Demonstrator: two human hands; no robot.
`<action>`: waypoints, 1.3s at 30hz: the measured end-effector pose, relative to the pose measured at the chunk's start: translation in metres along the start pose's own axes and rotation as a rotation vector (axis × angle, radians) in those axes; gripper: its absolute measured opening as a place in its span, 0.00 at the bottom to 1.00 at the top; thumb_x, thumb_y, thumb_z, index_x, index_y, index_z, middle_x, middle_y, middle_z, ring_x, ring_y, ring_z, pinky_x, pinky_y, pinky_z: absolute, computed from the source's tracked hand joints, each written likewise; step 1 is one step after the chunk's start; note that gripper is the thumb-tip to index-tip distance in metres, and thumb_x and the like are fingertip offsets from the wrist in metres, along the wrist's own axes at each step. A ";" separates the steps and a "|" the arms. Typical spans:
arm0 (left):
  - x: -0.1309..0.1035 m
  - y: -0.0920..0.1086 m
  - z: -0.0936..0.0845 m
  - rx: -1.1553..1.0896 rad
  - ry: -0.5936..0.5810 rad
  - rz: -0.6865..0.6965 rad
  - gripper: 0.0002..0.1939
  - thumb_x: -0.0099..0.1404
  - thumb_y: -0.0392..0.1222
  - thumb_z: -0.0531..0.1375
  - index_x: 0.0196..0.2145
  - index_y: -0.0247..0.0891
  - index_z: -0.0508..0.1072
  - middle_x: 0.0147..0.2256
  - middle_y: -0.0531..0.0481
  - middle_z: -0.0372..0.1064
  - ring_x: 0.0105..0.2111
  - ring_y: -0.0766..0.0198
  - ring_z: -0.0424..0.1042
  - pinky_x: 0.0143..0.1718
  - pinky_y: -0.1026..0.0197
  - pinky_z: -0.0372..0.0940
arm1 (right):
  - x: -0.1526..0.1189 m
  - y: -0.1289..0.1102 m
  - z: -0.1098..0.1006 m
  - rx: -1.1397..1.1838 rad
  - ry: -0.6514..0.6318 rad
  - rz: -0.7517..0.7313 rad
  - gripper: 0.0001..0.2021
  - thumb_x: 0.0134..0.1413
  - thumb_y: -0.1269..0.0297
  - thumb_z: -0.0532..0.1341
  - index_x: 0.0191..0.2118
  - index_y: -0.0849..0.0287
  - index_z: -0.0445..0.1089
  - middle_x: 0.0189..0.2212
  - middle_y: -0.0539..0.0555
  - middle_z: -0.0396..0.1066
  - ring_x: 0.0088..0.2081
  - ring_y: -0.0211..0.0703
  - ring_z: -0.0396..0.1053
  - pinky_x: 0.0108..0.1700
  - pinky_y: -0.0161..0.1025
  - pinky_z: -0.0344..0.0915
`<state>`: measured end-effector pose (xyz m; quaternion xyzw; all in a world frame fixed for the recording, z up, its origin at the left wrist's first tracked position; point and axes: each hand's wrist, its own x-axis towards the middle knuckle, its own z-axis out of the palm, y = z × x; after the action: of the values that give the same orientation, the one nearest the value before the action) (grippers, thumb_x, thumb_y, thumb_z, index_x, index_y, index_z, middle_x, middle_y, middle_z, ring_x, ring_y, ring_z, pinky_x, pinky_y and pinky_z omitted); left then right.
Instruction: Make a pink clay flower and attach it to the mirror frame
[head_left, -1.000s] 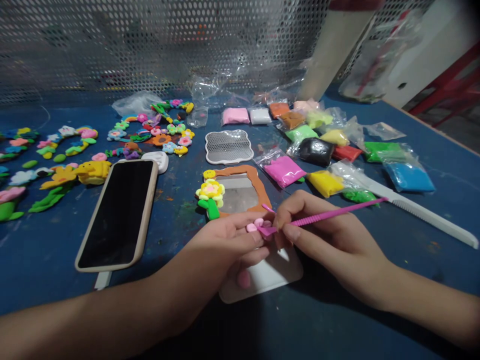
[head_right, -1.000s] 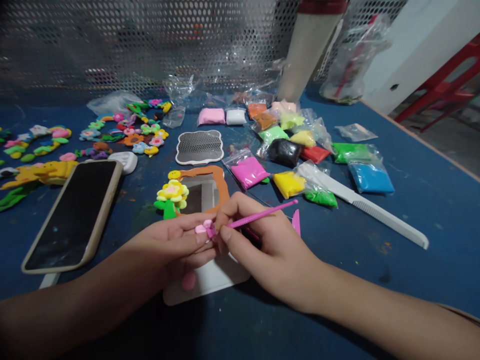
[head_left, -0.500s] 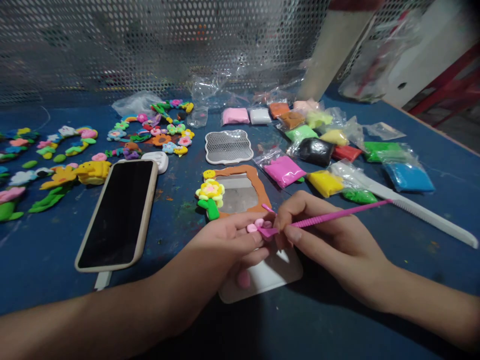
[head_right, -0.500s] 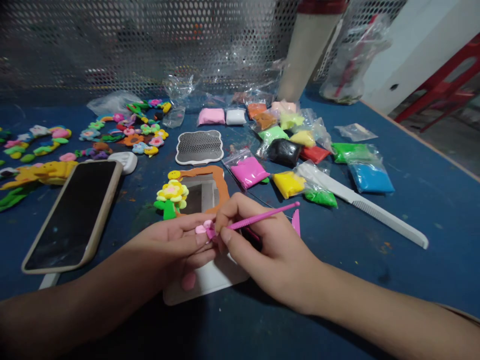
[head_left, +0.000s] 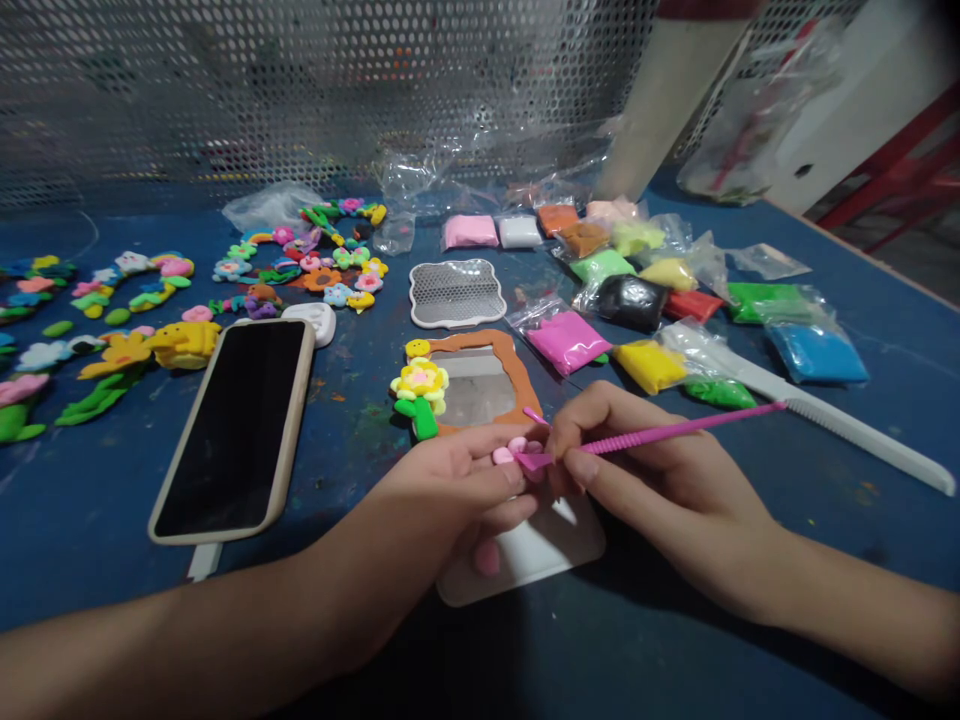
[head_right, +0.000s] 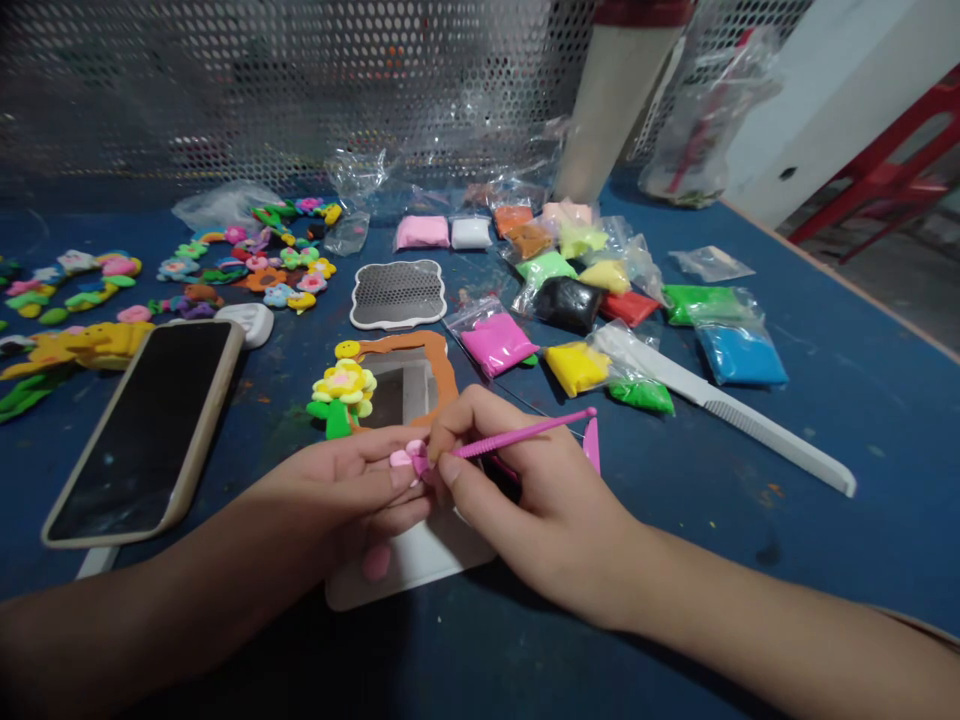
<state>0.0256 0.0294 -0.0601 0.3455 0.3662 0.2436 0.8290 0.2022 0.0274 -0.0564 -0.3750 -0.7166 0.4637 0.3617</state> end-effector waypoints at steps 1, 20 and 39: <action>0.000 0.000 0.000 -0.005 0.000 0.004 0.09 0.63 0.42 0.58 0.39 0.38 0.74 0.27 0.54 0.59 0.21 0.75 0.50 0.17 0.73 0.48 | 0.000 0.000 0.000 -0.003 0.000 0.009 0.07 0.59 0.74 0.52 0.32 0.57 0.61 0.27 0.46 0.61 0.28 0.31 0.61 0.28 0.28 0.59; -0.003 0.003 0.002 -0.052 -0.004 -0.033 0.13 0.63 0.38 0.57 0.45 0.36 0.72 0.25 0.55 0.56 0.21 0.74 0.50 0.20 0.70 0.49 | -0.007 0.000 -0.007 -0.135 0.011 -0.117 0.07 0.58 0.75 0.53 0.37 0.55 0.62 0.28 0.49 0.64 0.29 0.36 0.64 0.30 0.35 0.61; -0.001 -0.003 -0.002 -0.010 -0.007 -0.006 0.05 0.62 0.37 0.55 0.35 0.36 0.70 0.23 0.57 0.51 0.20 0.72 0.46 0.19 0.69 0.46 | -0.007 0.001 -0.001 -0.193 -0.063 -0.117 0.07 0.56 0.77 0.52 0.36 0.57 0.60 0.26 0.47 0.62 0.26 0.34 0.59 0.28 0.33 0.58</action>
<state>0.0236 0.0277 -0.0624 0.3409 0.3632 0.2419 0.8327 0.2063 0.0215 -0.0584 -0.3508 -0.7895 0.3824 0.3276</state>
